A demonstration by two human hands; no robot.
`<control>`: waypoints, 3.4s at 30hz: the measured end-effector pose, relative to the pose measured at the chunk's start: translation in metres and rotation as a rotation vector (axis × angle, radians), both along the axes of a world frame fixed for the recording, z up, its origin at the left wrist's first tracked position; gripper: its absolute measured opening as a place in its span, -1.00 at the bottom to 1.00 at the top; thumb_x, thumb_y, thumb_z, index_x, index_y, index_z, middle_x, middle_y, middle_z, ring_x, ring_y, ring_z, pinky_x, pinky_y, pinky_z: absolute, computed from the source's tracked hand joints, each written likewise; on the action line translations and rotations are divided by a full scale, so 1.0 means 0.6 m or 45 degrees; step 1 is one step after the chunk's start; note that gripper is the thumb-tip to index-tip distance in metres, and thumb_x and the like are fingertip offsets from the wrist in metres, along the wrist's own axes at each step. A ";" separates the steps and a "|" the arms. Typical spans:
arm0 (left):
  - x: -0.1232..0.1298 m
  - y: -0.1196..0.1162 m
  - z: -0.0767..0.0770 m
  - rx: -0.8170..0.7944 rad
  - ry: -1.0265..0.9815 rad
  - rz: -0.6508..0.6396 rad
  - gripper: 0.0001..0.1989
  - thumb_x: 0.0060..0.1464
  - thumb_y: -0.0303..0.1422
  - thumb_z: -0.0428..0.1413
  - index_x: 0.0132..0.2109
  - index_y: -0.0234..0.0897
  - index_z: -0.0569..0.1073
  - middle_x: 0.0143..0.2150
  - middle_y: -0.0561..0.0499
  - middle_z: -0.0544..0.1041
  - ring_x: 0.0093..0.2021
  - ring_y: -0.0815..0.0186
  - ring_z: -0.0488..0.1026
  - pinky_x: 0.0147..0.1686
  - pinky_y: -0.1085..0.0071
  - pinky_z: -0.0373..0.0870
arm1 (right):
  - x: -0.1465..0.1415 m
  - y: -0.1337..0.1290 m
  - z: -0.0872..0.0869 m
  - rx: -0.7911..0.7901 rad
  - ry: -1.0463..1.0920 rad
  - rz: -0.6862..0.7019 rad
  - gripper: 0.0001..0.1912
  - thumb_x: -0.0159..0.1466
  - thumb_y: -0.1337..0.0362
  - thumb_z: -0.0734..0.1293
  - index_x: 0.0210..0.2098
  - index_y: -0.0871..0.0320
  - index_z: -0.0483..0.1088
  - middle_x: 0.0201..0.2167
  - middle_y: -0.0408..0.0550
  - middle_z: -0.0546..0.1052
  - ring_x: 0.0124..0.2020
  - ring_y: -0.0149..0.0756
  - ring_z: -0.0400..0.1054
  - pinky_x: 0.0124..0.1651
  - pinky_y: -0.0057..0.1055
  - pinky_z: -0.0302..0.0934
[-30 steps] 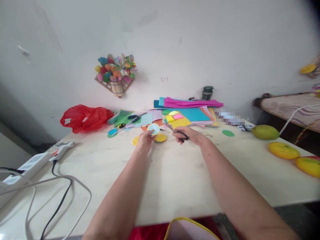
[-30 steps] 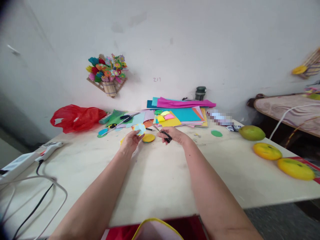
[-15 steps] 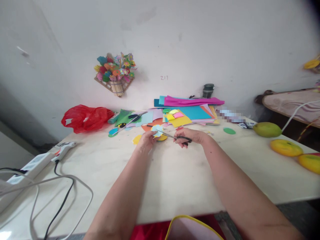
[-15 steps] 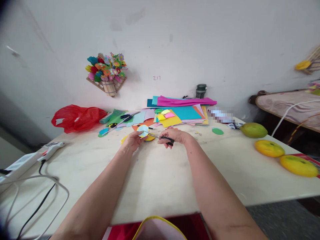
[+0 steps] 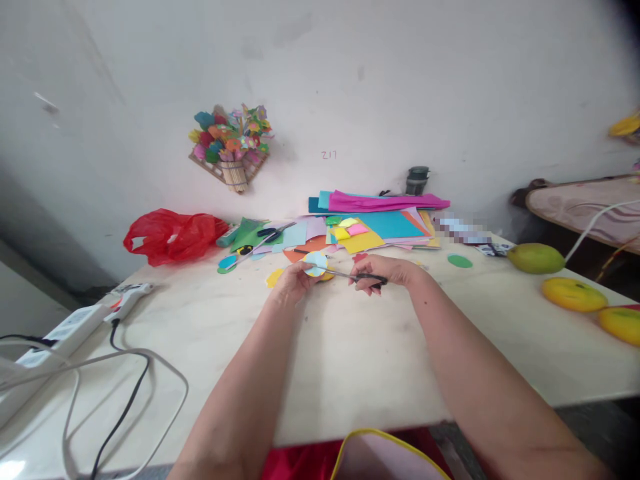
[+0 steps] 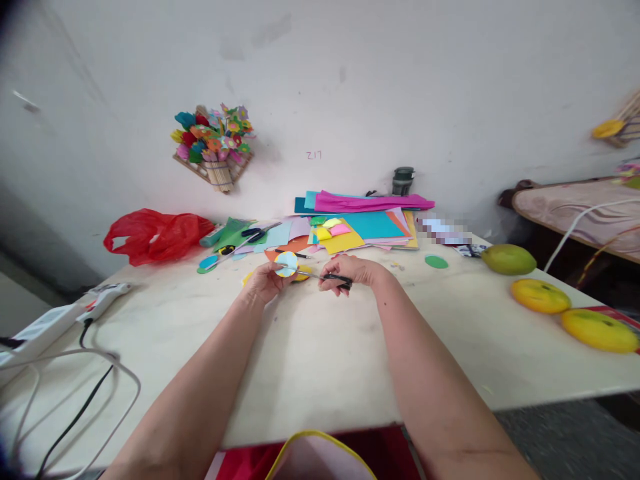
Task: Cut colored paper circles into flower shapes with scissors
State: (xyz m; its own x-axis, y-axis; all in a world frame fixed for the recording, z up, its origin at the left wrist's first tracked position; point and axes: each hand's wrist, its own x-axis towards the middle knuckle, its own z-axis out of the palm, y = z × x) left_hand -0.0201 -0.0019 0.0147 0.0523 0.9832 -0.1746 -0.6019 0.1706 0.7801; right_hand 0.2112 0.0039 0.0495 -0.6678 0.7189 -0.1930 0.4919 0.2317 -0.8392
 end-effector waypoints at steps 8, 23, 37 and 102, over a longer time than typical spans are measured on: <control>-0.001 0.000 0.004 -0.095 -0.001 -0.040 -0.68 -0.24 -0.64 0.06 -0.23 -0.39 0.42 -0.40 -0.10 0.55 -0.40 0.22 0.53 -0.36 0.29 0.54 | 0.004 0.002 0.002 -0.047 0.006 0.000 -0.60 -0.03 0.09 0.45 -0.30 0.25 0.46 -0.66 -0.15 0.44 -0.70 -0.49 0.27 -0.61 -0.55 0.15; -0.002 0.001 0.005 -0.094 0.051 -0.112 -0.64 -0.24 -0.63 0.08 -0.19 -0.38 0.42 -0.38 -0.10 0.56 -0.41 0.21 0.54 -0.38 0.31 0.54 | 0.000 -0.003 0.008 0.034 -0.077 0.011 -0.58 -0.07 0.05 0.46 -0.31 0.23 0.49 -0.67 -0.14 0.45 -0.67 -0.48 0.27 -0.60 -0.55 0.16; -0.001 0.003 0.005 -0.127 0.078 -0.074 -0.69 -0.24 -0.64 0.07 -0.24 -0.41 0.44 -0.43 -0.10 0.55 -0.46 0.23 0.52 -0.44 0.35 0.52 | -0.015 -0.004 0.003 0.037 -0.061 0.031 -0.58 -0.09 0.02 0.47 -0.37 0.21 0.48 -0.67 -0.16 0.44 -0.67 -0.48 0.27 -0.60 -0.55 0.16; 0.000 0.003 0.010 -0.205 -0.016 -0.036 -0.63 -0.18 -0.67 0.03 -0.14 -0.43 0.39 -0.49 -0.05 0.53 -0.55 0.28 0.50 -0.51 0.41 0.51 | -0.020 0.003 -0.008 0.059 0.001 0.001 -0.58 -0.07 -0.01 0.45 -0.41 0.23 0.43 -0.72 -0.25 0.32 -0.71 -0.54 0.17 -0.67 -0.58 0.09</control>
State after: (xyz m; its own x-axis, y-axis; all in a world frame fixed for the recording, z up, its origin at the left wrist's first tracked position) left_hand -0.0199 -0.0002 0.0209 0.0829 0.9408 -0.3287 -0.6047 0.3096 0.7338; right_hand 0.1990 0.0060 0.0449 -0.6684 0.7267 -0.1590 0.4909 0.2703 -0.8282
